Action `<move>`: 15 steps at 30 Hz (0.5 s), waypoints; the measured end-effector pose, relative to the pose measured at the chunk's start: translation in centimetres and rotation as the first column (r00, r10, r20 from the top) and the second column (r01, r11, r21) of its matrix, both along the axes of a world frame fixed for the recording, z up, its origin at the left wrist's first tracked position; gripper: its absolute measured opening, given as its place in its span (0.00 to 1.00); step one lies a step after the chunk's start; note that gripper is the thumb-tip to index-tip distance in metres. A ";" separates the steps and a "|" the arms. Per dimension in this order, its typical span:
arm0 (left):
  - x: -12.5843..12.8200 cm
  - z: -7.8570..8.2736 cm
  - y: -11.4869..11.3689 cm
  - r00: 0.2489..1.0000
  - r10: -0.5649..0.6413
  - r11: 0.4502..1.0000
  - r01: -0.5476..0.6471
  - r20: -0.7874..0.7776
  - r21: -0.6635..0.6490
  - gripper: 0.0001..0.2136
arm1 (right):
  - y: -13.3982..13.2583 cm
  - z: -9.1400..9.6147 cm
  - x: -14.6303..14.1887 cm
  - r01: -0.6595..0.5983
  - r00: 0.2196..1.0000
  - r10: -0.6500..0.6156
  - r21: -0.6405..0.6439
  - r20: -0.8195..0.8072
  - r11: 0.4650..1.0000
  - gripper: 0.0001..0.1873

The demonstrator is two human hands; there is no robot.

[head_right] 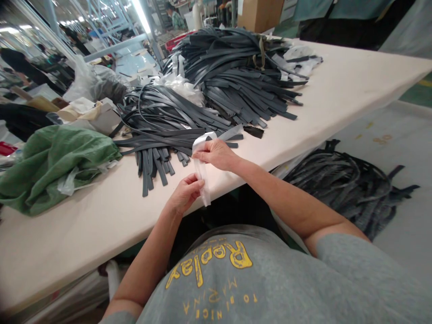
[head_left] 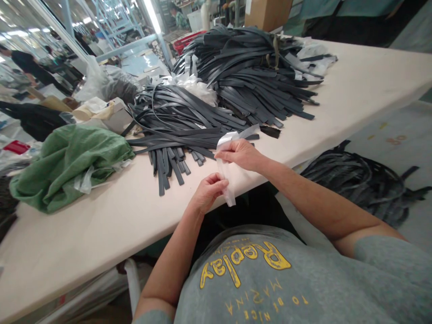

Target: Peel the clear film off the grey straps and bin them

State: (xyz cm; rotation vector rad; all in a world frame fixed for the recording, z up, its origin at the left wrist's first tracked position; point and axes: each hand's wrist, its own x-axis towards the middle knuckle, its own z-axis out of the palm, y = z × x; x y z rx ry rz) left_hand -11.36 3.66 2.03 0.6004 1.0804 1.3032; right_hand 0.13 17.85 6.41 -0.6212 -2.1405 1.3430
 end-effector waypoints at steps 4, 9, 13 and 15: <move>-0.5 0.0 -1.0 0.983 -0.123 0.992 0.124 -0.133 0.001 0.14 | 0.3 0.2 -0.3 -0.019 0.999 0.016 0.099 0.028 0.995 0.15; -0.4 1.2 -2.5 0.925 -0.290 0.957 0.282 -0.244 -0.068 0.11 | -0.3 0.3 -1.0 -0.062 0.994 0.051 0.108 0.100 0.992 0.15; -1.2 1.8 -4.4 0.881 -0.434 0.901 0.422 -0.189 -0.102 0.11 | -0.7 -0.7 -2.1 -0.210 0.948 0.191 0.047 0.253 0.977 0.17; -3.4 2.1 -5.4 0.935 -0.346 0.938 0.344 -0.079 -0.038 0.13 | -0.2 -1.1 -2.7 -0.317 0.887 0.310 -0.036 0.341 0.948 0.18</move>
